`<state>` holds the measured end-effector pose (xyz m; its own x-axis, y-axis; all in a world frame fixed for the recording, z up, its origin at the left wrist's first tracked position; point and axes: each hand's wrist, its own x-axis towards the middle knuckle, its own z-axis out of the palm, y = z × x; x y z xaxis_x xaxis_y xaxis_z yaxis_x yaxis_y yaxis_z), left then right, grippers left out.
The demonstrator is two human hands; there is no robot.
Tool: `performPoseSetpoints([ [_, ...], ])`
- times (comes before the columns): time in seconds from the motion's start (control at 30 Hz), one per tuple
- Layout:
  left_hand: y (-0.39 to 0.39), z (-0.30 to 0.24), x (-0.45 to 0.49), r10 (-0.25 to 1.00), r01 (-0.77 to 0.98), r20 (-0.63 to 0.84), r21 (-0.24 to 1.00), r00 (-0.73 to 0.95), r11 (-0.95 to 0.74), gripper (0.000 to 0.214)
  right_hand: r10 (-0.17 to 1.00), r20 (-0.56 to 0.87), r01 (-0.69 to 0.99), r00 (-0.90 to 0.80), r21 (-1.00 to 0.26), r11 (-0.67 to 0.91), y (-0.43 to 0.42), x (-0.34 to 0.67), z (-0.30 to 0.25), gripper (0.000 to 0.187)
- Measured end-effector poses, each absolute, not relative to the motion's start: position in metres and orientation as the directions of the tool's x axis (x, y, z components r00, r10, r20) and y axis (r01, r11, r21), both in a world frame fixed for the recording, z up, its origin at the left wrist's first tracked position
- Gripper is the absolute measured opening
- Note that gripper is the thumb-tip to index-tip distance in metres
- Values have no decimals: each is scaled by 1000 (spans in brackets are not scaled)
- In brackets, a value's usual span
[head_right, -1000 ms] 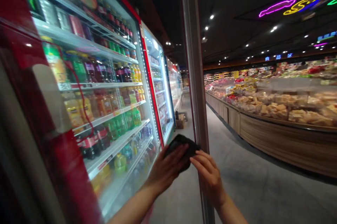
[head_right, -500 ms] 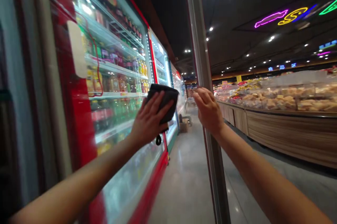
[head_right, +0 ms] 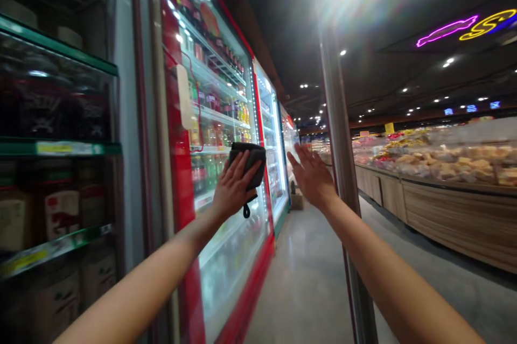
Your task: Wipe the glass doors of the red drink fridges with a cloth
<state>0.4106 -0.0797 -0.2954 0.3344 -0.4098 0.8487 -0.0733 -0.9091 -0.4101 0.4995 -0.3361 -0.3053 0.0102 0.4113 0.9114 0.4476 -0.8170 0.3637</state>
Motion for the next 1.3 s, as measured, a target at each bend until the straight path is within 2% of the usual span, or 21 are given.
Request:
performPoseSetpoints([
  [0.13,-39,-295,399,25,73,982,12,188,-997,77,376,927,461,-6,336,-821,-336,487,-303,49],
  [0.2,-35,-315,398,120,92,982,108,145,-990,79,352,936,473,0,310,-825,-316,476,-304,49],
  [0.23,-38,-328,398,107,94,982,93,153,-991,81,365,931,484,5,317,-816,-301,469,-305,51],
  [0.3,-45,-347,400,-15,88,973,-36,232,-995,90,411,911,517,20,342,-784,-267,458,-308,55],
  [0.37,-45,-348,399,-143,70,938,-173,315,-982,95,420,907,550,34,334,-765,-237,449,-313,58],
  [0.4,-40,-341,397,-168,68,926,-202,338,-977,95,407,913,560,35,319,-765,-227,446,-316,58],
  [0.47,-21,-319,390,-91,102,942,-130,324,-986,91,384,923,569,21,305,-764,-217,442,-322,57],
  [0.57,12,-302,375,165,185,956,121,241,-975,84,389,921,573,-16,328,-751,-220,442,-329,57],
  [0.6,19,-307,370,216,204,949,170,230,-964,83,391,920,572,-25,334,-749,-222,442,-331,57],
  [0.7,18,-346,366,209,222,944,153,256,-963,85,390,920,547,-44,349,-761,-223,441,-332,55],
  [0.73,14,-360,367,162,208,948,106,275,-972,87,389,920,534,-46,352,-769,-223,440,-332,54],
  [0.83,2,-370,374,-110,82,929,-148,354,-986,92,396,917,501,-37,360,-787,-220,435,-332,51],
  [0.9,6,-342,376,-279,-3,887,-299,367,-954,84,410,912,485,-30,372,-791,-221,432,-332,52],
  [0.97,19,-295,373,-346,-21,873,-361,345,-932,70,422,906,476,-33,385,-790,-223,432,-332,53],
  [1.03,37,-244,366,-295,27,908,-317,299,-948,66,425,904,477,-44,393,-786,-226,434,-333,54],
  [1.13,63,-191,353,-58,170,982,-90,182,-981,67,429,901,484,-66,405,-776,-226,438,-334,55],
  [1.2,75,-180,347,89,220,983,53,157,-974,67,425,901,487,-83,409,-772,-224,440,-335,56],
  [1.3,84,-199,348,168,229,972,129,161,-965,66,403,909,504,-102,397,-767,-221,442,-337,58],
])
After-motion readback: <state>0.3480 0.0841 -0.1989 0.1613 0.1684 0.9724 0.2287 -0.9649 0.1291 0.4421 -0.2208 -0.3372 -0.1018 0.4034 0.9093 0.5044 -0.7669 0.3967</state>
